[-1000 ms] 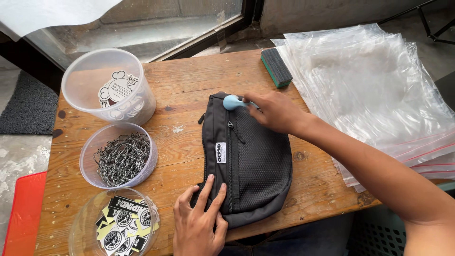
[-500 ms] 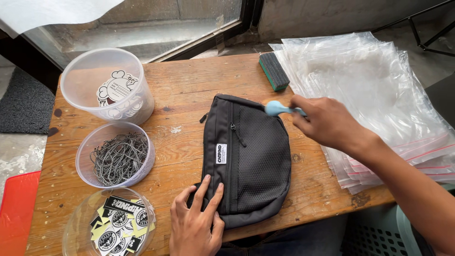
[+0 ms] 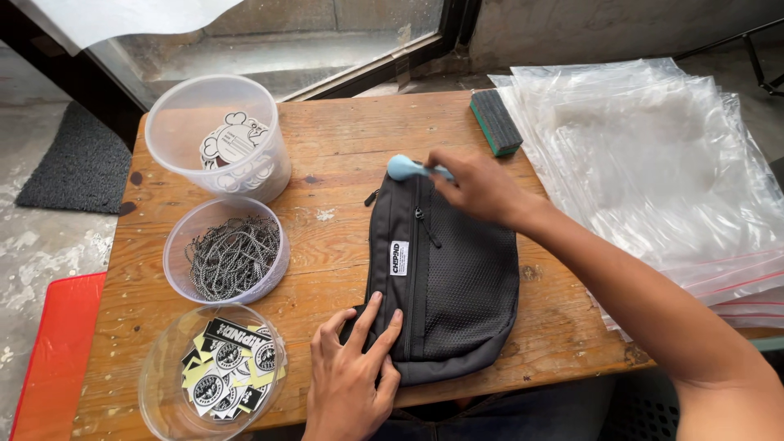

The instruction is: The person cleans a black mesh bag using a light blue brush, scrubbing the surface and edges. They then attach a small metal chain to a bear-shaped sticker and affix the sticker to the bag.

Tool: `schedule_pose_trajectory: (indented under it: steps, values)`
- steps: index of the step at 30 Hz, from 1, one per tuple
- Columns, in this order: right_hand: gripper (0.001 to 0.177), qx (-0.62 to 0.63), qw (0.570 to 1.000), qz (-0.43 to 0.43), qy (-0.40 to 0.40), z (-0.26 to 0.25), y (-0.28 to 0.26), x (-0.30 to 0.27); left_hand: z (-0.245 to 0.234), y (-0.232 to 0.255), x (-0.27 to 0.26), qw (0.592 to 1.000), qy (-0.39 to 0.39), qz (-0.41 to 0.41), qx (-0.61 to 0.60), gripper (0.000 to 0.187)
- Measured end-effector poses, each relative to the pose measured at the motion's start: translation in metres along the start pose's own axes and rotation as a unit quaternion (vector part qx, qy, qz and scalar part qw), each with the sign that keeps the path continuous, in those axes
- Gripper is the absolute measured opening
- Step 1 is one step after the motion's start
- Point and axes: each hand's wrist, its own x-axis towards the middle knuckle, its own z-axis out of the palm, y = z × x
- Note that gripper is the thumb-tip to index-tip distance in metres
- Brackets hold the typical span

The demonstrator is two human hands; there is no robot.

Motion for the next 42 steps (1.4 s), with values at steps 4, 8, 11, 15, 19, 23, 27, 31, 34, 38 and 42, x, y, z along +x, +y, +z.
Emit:
schedule_pose_trajectory:
  steps: [4,8,11,15,19,23,27,31,34,38,42]
  values:
    - [0.01,-0.074,0.994,-0.043,0.073,-0.004,0.007,0.011,-0.007,0.003,0.002,1.0,-0.005,-0.005,-0.008,0.057]
    - [0.01,0.089,0.996,-0.017,0.025,-0.021,-0.025,-0.011,-0.011,0.003,0.002,0.997,-0.001,-0.042,-0.067,0.06]
    - [0.012,0.142,0.979,-0.015,-0.145,-0.032,-0.057,-0.044,-0.009,0.001,0.001,0.993,0.011,-0.061,-0.098,0.058]
    - [0.015,0.142,0.956,0.042,-0.253,-0.035,-0.057,-0.068,-0.005,0.001,0.001,0.994,0.024,-0.056,-0.092,0.05]
    - [0.012,0.025,0.993,0.022,-0.113,-0.021,-0.006,-0.06,-0.006,0.001,0.002,0.994,0.022,-0.053,-0.094,0.048]
    - [0.017,-0.085,0.996,0.011,-0.001,-0.022,0.001,-0.047,-0.007,0.002,0.001,0.993,0.018,-0.06,-0.101,0.048]
    - [0.011,0.052,0.992,0.067,-0.09,-0.038,-0.039,-0.052,-0.008,0.002,0.002,0.992,0.021,-0.063,-0.103,0.048]
    - [0.014,0.132,0.949,0.059,-0.28,-0.044,-0.069,-0.067,-0.006,0.001,0.002,0.993,0.024,-0.057,-0.1,0.048]
    - [0.011,0.121,0.955,0.068,-0.261,-0.033,-0.034,-0.07,-0.006,0.002,0.001,0.993,0.026,-0.06,-0.102,0.048]
    - [0.017,-0.003,0.995,0.074,-0.072,-0.027,0.024,-0.061,-0.006,0.002,0.0,0.992,0.025,-0.063,-0.104,0.047]
    - [0.011,-0.133,0.989,0.022,0.067,-0.034,0.026,-0.052,-0.002,0.0,0.0,0.993,0.023,-0.06,-0.097,0.047]
